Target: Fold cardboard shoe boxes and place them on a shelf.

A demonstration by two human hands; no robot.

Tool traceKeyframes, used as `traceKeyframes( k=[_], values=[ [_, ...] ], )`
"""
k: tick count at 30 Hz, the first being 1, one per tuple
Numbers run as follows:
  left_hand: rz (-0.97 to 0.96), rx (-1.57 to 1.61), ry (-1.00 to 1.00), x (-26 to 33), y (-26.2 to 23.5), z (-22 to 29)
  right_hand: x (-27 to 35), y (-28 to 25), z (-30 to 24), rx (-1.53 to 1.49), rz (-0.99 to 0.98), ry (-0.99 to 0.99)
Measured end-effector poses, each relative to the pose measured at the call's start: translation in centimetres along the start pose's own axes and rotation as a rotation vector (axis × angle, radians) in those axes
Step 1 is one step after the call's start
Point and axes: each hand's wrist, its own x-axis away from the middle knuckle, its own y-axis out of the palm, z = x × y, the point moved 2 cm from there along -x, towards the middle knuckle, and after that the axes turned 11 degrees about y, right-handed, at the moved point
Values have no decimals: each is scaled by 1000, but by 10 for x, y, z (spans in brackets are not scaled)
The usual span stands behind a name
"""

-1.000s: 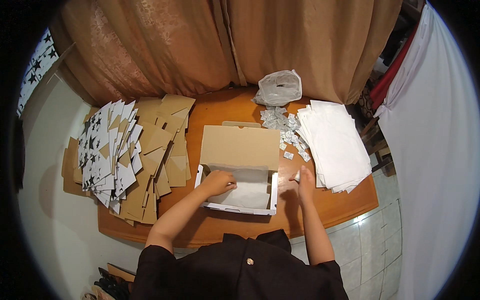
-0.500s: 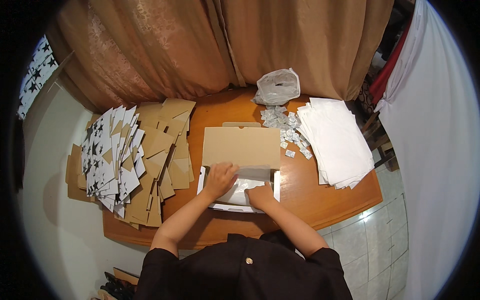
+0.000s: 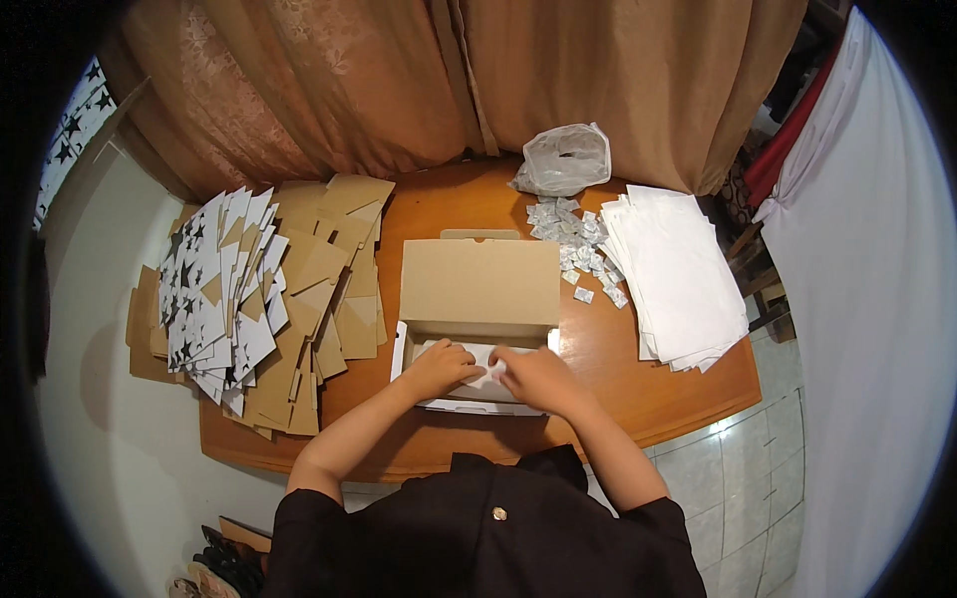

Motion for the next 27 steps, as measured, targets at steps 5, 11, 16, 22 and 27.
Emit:
traceKeyframes(
  k=[5, 11, 16, 22, 27],
  values=[
    [-81, 281, -73, 11, 14, -13, -38, 34, 22, -656, 107, 124],
    [123, 576, -482, 38, -57, -15, -34, 49, 33, -128, 525, 46],
    [789, 253, -903, 65, -65, -15, -73, 41, 95, -360, 901, 279],
    [436, 31, -515, 52, -58, 44, -86, 16, 114, -1187, 665, 450],
    [403, 158, -389, 52, -1, 80, -51, -14, 72, -1265, 646, 264]
  ],
)
